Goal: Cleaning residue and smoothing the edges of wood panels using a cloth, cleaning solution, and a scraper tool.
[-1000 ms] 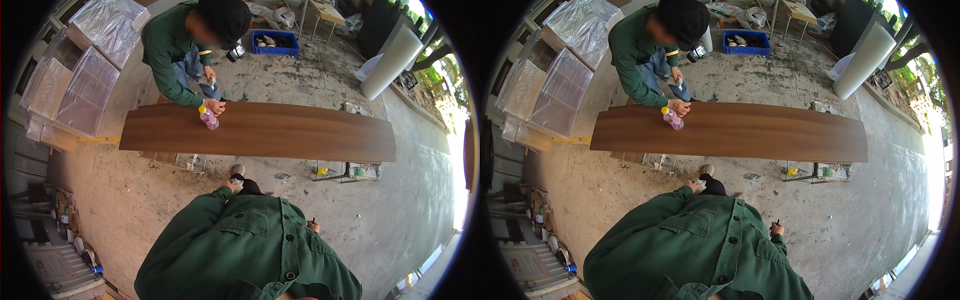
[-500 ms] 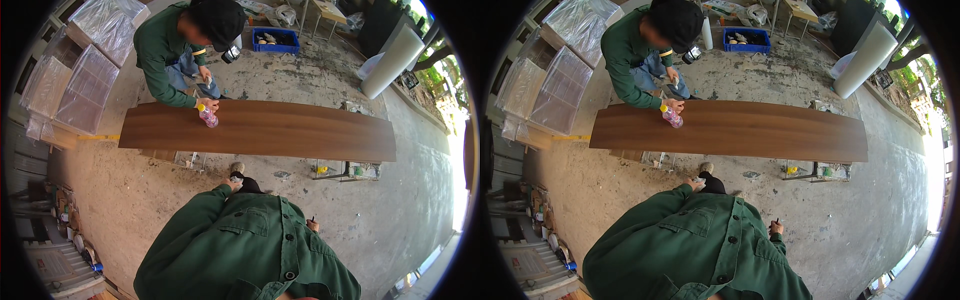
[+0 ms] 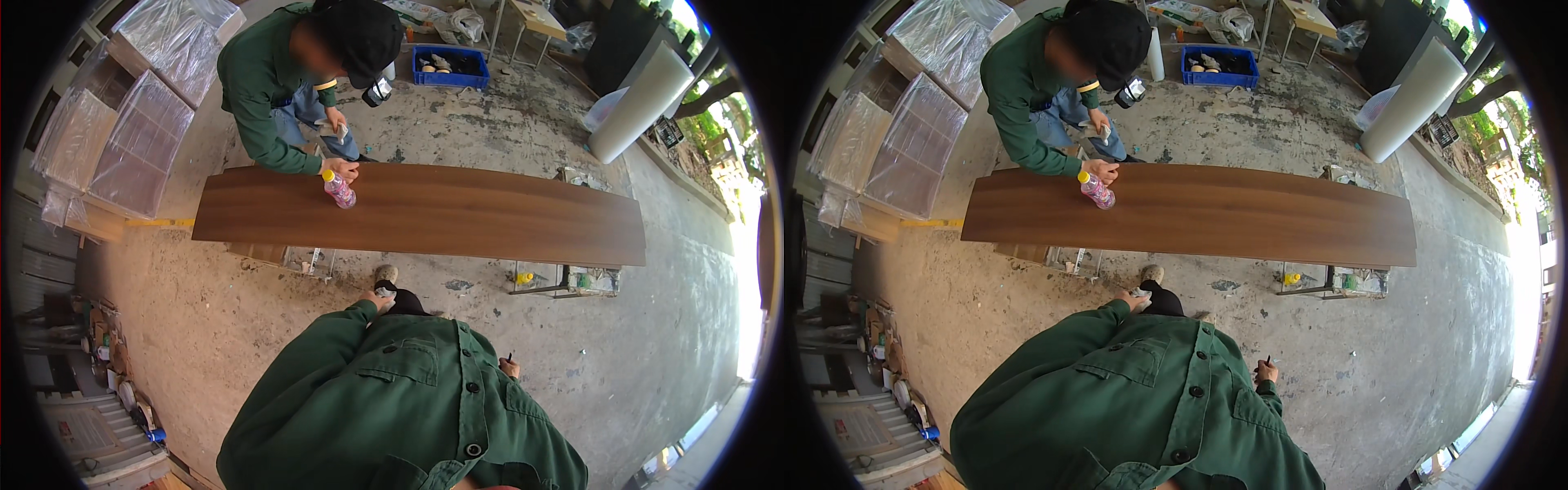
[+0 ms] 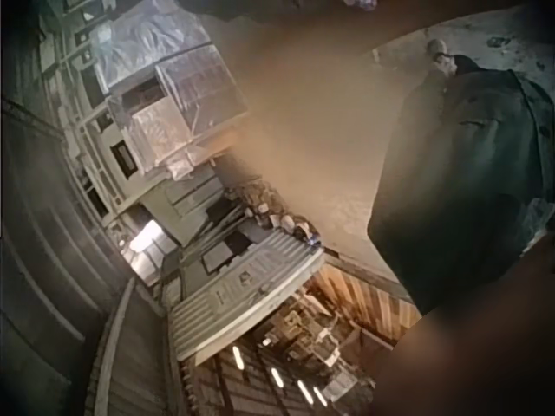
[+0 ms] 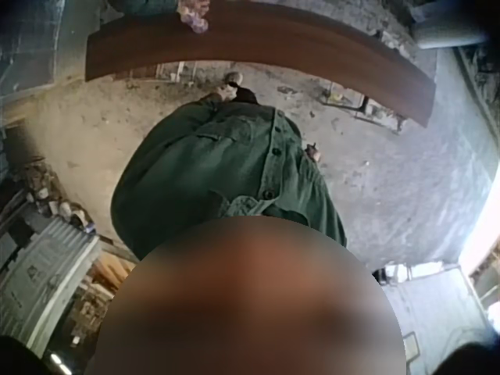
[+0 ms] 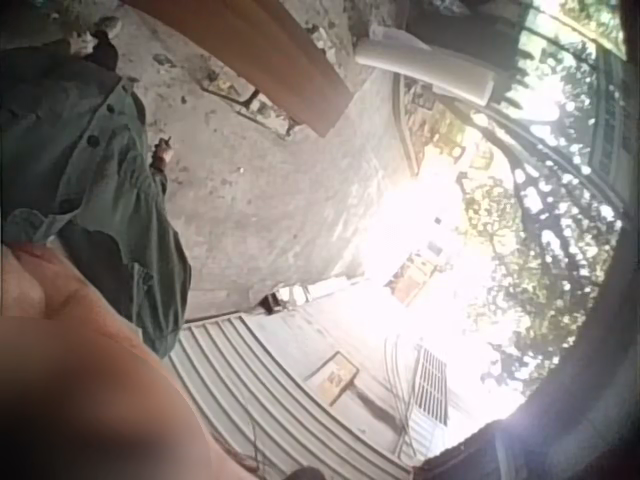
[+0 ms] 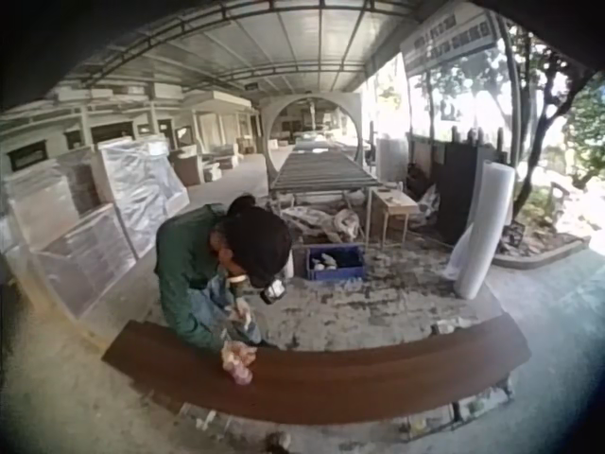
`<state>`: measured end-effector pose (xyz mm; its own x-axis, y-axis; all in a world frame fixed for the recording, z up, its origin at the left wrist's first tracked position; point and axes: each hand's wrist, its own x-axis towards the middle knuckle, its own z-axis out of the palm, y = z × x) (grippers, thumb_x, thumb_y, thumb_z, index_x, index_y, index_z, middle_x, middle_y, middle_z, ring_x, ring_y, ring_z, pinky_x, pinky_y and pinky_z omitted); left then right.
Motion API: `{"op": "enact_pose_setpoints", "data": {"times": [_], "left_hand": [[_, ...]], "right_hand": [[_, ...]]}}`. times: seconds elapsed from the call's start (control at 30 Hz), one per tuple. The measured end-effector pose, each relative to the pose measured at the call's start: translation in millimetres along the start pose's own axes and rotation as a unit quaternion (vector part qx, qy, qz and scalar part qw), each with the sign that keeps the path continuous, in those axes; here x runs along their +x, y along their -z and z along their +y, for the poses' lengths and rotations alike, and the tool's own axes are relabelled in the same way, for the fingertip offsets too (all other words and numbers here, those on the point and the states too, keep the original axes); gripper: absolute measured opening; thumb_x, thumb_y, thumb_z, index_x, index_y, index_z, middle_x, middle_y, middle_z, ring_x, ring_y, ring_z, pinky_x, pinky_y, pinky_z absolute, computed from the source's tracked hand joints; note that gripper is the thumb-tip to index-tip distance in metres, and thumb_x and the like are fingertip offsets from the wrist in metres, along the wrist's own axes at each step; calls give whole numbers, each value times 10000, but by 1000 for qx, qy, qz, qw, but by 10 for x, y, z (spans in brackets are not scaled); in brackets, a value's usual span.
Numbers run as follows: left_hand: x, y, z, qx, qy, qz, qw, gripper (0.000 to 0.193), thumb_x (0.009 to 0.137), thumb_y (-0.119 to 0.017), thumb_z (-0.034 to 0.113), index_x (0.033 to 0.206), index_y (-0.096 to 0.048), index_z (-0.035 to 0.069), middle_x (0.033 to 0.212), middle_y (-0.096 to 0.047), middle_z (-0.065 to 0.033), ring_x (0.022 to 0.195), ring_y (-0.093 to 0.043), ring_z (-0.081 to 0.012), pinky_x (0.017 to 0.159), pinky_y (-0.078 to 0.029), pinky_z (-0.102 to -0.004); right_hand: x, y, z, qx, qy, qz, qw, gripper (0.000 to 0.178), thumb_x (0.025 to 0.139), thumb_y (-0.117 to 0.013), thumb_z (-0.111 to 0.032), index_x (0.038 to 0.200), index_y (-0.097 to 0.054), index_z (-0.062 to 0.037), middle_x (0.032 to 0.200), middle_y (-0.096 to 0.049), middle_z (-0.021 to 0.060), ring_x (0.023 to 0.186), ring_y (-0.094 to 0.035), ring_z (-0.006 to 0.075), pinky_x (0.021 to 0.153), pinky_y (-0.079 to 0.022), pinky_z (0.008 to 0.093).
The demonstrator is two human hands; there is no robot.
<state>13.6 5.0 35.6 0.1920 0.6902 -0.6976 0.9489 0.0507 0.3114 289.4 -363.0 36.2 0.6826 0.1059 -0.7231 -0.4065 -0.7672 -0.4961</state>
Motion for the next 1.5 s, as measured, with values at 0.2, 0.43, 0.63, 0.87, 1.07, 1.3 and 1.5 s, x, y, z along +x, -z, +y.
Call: {"op": "enact_pose_setpoints", "data": {"times": [0.2, 0.43, 0.63, 0.87, 1.07, 1.3, 1.5], "left_hand": [[62, 13, -19, -5, -17, -14, 1000, 863, 588, -576, 689, 1003, -574, -67, 1035, -559, -255, 974, -548, -343, 823, -442, -373], [-18, 48, 60, 10, -11, -26, 1000, 853, 589, -584, 681, 1043, -566, -41, 1067, -552, -239, 979, -547, -330, 820, -443, -375], [-90, 75, 77, -6, -7, -9, 1000, 826, 596, -604, 660, 1022, -575, -47, 1058, -551, -248, 969, -548, -333, 821, -442, -374], [-130, 59, 15, -9, -2, -10, 1000, 855, 586, -603, 669, 1044, -562, -52, 1071, -541, -255, 984, -540, -336, 831, -439, -371], [-81, 95, 89, -20, -5, -48, 999, 901, 597, -603, 660, 1131, -497, -57, 1155, -491, -251, 1048, -501, -337, 871, -417, -374], [-60, 81, 63, -27, 4, -50, 998, 903, 625, -605, 626, 1196, -432, -52, 1204, -455, -247, 1080, -480, -342, 889, -403, -381], [-26, 30, 23, -26, -11, -33, 999, 903, 609, -603, 641, 1157, -466, -64, 1165, -485, -254, 1056, -498, -344, 878, -410, -380]], "right_hand": [[10, 1, -33, -6, 9, -3, 1000, 203, 752, -558, -212, 783, -615, -20, 569, -570, 79, 384, -476, 162, 332, -386, 310], [47, 50, 47, 19, 14, -14, 1000, 208, 742, -559, -217, 816, -612, -29, 566, -563, 77, 381, -473, 169, 329, -379, 316], [466, -70, 493, -30, 31, -35, 998, 226, 731, -564, -226, 803, -631, -23, 584, -589, 82, 428, -498, 156, 397, -407, 299], [852, -116, 834, -58, 28, -41, 997, 244, 717, -568, -235, 780, -646, -13, 595, -609, 86, 476, -525, 149, 460, -431, 288], [1029, -133, 917, -52, 68, -20, 996, 242, 716, -566, -235, 766, -647, -12, 593, -608, 89, 491, -531, 152, 466, -428, 290], [710, -116, 689, -9, 79, -23, 997, 220, 708, -579, -218, 745, -642, -10, 569, -584, 83, 462, -508, 157, 438, -409, 296], [301, -7, 330, 85, 84, -42, 992, 202, 704, -591, -207, 738, -636, -13, 546, -561, 73, 411, -471, 149, 386, -378, 288]]}}
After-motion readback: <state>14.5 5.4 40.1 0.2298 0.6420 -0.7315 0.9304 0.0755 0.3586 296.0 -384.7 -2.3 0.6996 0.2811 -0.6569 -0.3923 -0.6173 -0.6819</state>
